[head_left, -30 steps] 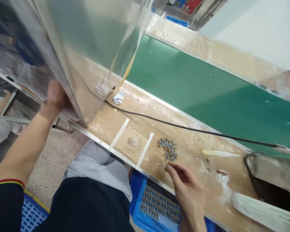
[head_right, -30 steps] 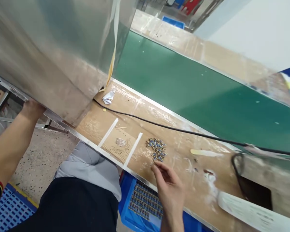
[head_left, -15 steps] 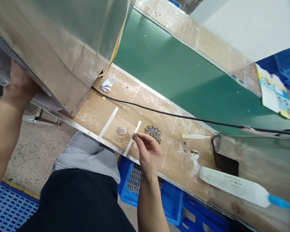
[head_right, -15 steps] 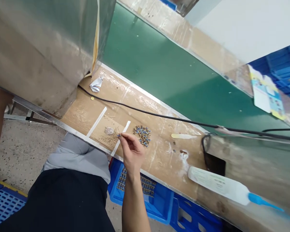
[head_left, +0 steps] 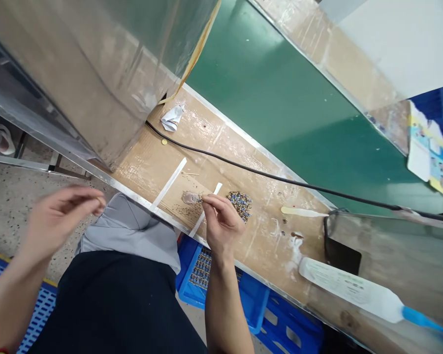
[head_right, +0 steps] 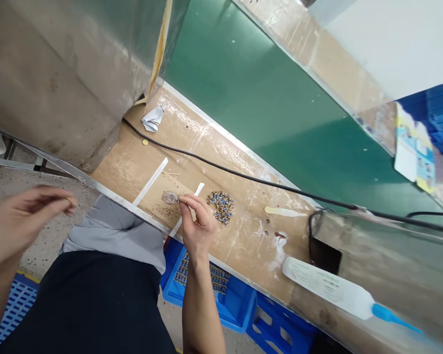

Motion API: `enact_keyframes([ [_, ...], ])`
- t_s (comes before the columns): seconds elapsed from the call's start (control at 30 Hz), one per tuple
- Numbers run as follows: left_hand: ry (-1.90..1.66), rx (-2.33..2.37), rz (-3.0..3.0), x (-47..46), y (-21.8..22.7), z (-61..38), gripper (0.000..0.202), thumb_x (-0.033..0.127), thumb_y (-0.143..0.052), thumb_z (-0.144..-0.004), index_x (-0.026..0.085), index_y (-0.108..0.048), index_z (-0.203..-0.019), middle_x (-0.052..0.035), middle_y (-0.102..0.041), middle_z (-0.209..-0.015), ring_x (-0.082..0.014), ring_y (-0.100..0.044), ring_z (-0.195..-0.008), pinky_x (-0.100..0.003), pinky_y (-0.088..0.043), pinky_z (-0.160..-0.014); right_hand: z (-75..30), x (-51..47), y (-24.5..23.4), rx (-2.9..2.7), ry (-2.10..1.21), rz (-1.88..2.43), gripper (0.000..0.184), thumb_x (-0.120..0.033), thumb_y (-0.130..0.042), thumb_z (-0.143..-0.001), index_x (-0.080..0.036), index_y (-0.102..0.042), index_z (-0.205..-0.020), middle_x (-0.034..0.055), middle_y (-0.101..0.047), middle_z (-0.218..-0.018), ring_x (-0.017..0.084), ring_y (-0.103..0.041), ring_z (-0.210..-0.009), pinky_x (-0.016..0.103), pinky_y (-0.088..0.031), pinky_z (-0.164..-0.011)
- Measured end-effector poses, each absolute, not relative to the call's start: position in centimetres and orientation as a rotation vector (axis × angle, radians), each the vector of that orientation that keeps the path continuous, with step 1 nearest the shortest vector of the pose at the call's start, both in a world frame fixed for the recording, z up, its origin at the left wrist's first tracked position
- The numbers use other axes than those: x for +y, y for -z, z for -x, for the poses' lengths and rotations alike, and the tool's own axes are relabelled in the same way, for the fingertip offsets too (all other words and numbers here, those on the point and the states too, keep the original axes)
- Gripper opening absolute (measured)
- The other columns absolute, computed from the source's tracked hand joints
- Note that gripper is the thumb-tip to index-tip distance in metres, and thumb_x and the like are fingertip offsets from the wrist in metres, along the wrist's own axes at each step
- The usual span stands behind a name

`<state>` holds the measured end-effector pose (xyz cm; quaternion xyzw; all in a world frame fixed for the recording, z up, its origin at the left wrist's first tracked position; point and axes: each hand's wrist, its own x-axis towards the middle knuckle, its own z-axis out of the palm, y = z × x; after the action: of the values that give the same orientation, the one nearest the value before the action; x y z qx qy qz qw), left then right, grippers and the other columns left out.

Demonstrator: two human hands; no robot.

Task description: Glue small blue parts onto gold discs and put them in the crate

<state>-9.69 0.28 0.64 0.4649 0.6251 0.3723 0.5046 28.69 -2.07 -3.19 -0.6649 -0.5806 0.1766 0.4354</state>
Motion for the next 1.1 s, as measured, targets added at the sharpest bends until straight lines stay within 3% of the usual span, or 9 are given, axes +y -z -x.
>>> enact_keyframes([
  [0.07,-0.751,1.428,-1.004,-1.1,0.1,7.5,0.023,0.048,-0.093,-0.095,0.030,-0.093,-0.108,-0.0040,-0.090,-0.099,-0.0258,-0.086,-0.086,-0.043,-0.078,-0.084,-28.7,-2.0,3.2,-1.462,-0.418,1.655,0.012,-0.034,-0.076,-0.109,-0.031,-0.088,-0.110,0.0049,-0.087,-0.114,0.026,-0.083,-0.110,0.046,-0.067,-0.101],
  [0.2,-0.629,1.283,-0.861,-1.5,1.8,5.0,0.033,0.051,-0.092,-0.095,0.027,-0.092,-0.117,-0.0083,-0.090,-0.099,-0.0264,-0.087,-0.089,-0.042,-0.076,-0.090,-28.6,-1.9,3.1,-1.546,-0.329,1.651,0.013,-0.028,-0.075,-0.109,-0.031,-0.088,-0.111,0.0040,-0.087,-0.113,0.023,-0.083,-0.107,0.042,-0.067,-0.100],
  [0.4,-0.555,1.192,-0.851,-0.9,2.3,5.1,0.032,0.048,-0.088,-0.101,0.025,-0.090,-0.124,-0.0058,-0.087,-0.102,-0.0196,-0.083,-0.089,-0.032,-0.071,-0.090,-28.6,-1.8,2.6,-1.631,-0.207,1.649,0.013,-0.024,-0.075,-0.109,-0.028,-0.087,-0.110,0.0041,-0.088,-0.109,0.022,-0.085,-0.104,0.039,-0.069,-0.095],
  [0.6,-0.551,1.079,-0.843,-0.7,2.3,4.9,0.032,0.051,-0.078,-0.110,0.021,-0.090,-0.108,-0.0041,-0.082,-0.088,-0.0139,-0.074,-0.075,-0.024,-0.064,-0.074,-28.1,-1.9,2.6,-1.685,-0.133,1.613,0.016,-0.017,-0.074,-0.108,-0.027,-0.087,-0.113,0.0049,-0.088,-0.112,0.022,-0.085,-0.105,0.040,-0.070,-0.097],
  [0.8,-0.558,1.067,-0.827,-1.3,3.2,4.8,0.028,0.047,-0.079,-0.110,0.021,-0.089,-0.107,-0.0027,-0.080,-0.087,-0.0128,-0.072,-0.074,-0.023,-0.063,-0.073,-27.9,-2.2,2.9,-1.762,-0.035,1.575,0.022,-0.012,-0.075,-0.106,-0.028,-0.084,-0.119,0.0047,-0.086,-0.114,0.021,-0.084,-0.104,0.038,-0.069,-0.095],
  [1.1,-0.607,1.103,-0.810,-1.7,3.5,5.0,0.027,0.045,-0.079,-0.110,0.023,-0.087,-0.124,-0.0027,-0.082,-0.091,-0.0137,-0.074,-0.077,-0.025,-0.064,-0.075,-27.8,-2.3,3.0,-1.801,0.034,1.550,0.027,-0.007,-0.077,-0.104,-0.027,-0.084,-0.119,0.0048,-0.086,-0.113,0.020,-0.083,-0.102,0.037,-0.068,-0.093],
])
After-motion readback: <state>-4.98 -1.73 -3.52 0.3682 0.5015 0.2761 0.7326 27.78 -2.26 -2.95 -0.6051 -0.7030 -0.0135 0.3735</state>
